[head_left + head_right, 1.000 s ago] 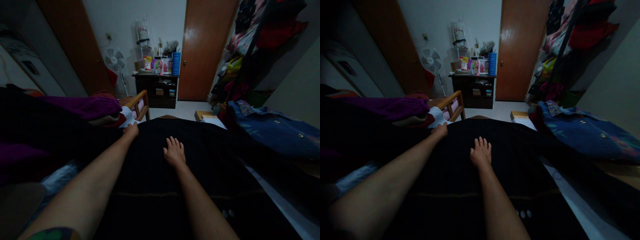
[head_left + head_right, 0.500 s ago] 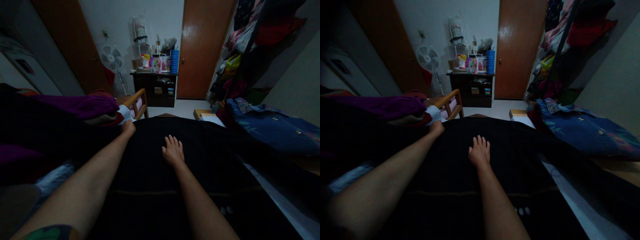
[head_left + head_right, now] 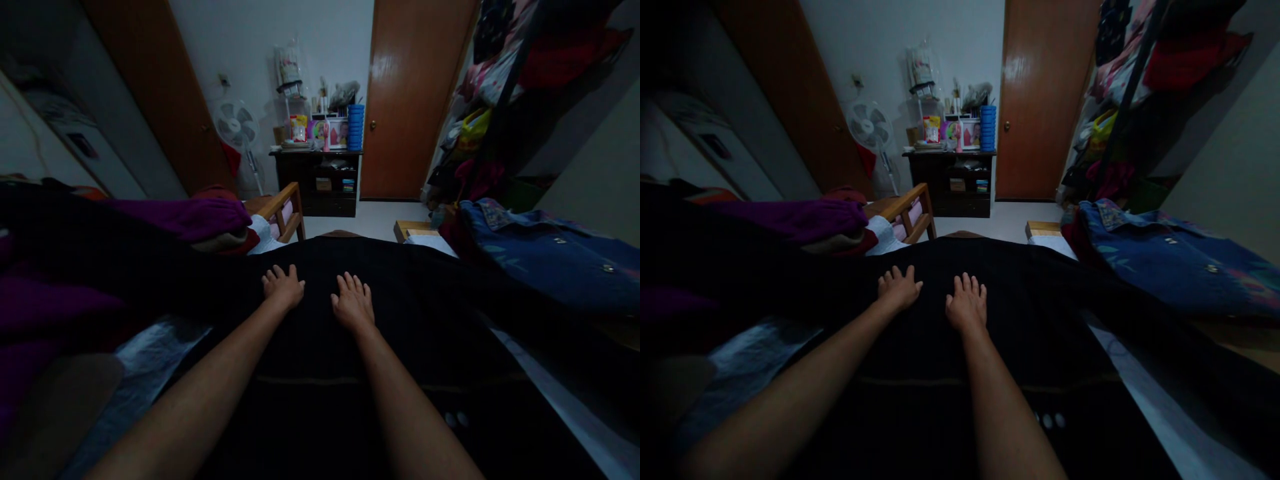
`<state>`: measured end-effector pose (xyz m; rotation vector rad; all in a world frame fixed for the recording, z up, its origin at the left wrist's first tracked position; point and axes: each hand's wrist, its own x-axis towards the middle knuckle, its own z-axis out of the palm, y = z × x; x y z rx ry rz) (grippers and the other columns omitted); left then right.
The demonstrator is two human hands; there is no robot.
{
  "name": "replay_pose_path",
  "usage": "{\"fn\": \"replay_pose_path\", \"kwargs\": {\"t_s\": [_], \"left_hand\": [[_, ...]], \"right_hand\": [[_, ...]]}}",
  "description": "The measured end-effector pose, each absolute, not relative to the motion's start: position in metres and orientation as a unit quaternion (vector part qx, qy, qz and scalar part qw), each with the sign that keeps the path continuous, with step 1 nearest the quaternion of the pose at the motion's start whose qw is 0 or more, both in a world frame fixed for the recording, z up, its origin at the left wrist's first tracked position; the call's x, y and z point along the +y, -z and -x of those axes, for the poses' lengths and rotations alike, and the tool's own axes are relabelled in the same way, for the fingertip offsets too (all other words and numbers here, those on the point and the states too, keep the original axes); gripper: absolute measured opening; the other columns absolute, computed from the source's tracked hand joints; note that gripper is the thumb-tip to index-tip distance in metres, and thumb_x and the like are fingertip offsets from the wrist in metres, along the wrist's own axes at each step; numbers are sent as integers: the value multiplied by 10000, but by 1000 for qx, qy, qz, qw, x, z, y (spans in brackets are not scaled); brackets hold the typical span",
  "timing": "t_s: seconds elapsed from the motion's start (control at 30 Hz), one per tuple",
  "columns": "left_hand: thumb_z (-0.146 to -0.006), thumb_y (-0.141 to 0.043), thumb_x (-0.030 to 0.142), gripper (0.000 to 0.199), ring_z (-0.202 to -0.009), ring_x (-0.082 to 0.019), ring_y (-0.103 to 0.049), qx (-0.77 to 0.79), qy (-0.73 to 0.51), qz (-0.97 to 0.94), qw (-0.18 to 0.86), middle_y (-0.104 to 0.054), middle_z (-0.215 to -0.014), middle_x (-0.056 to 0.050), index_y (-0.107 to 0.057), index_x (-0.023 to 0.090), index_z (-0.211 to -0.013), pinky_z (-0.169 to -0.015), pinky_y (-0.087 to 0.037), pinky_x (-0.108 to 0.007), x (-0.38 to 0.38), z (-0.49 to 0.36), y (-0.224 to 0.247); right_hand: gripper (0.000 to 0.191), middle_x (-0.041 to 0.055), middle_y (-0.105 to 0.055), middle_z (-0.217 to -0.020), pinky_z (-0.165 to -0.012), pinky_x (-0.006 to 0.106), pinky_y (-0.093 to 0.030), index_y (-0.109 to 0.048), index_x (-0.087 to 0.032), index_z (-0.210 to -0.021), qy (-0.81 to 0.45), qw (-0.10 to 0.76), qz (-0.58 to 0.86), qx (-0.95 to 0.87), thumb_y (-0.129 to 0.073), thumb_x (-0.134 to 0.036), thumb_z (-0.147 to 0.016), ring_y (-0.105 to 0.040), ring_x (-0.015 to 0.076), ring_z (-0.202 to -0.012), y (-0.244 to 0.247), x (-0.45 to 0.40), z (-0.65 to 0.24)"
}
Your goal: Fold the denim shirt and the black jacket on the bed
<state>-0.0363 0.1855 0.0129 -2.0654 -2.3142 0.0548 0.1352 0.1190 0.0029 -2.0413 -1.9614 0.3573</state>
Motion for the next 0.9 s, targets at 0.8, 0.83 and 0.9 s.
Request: {"fn": "replay_pose_path", "kwargs": {"t_s": [0.8,0.83,0.9], "left_hand": [[-909,-356,500,573,-1136,-372,-537,-741,-72,667,29,-577,-1241,-224,-417,194,-1389,-850,-455,-467,121,62,-32],[-900,-341,556,630,-1158,-385,-520,-748,-69,660,22,-543,-1284,-237,-376,205,-1422,-864,-444,-485,119,60,-28],[-873,-312,649,730,-1226,-412,-465,-757,-61,650,4,-463,-1373,-254,-311,222,-1465,-907,-413,-516,117,59,-23]], "right_hand": [[605,31,-216,-1576,-1147,458,-71,-314,-223,-1477,-124,130,712,-679,-381,-408,-905,-149,244,-1438,-3,119,-135],[605,32,-220,-1574,-1147,459,-72,-316,-221,-1476,-123,132,712,-679,-381,-407,-904,-152,245,-1437,-3,120,-135],[603,32,-225,-1573,-1146,464,-79,-319,-217,-1475,-124,136,709,-681,-378,-403,-904,-155,248,-1437,-2,120,-135]]}}
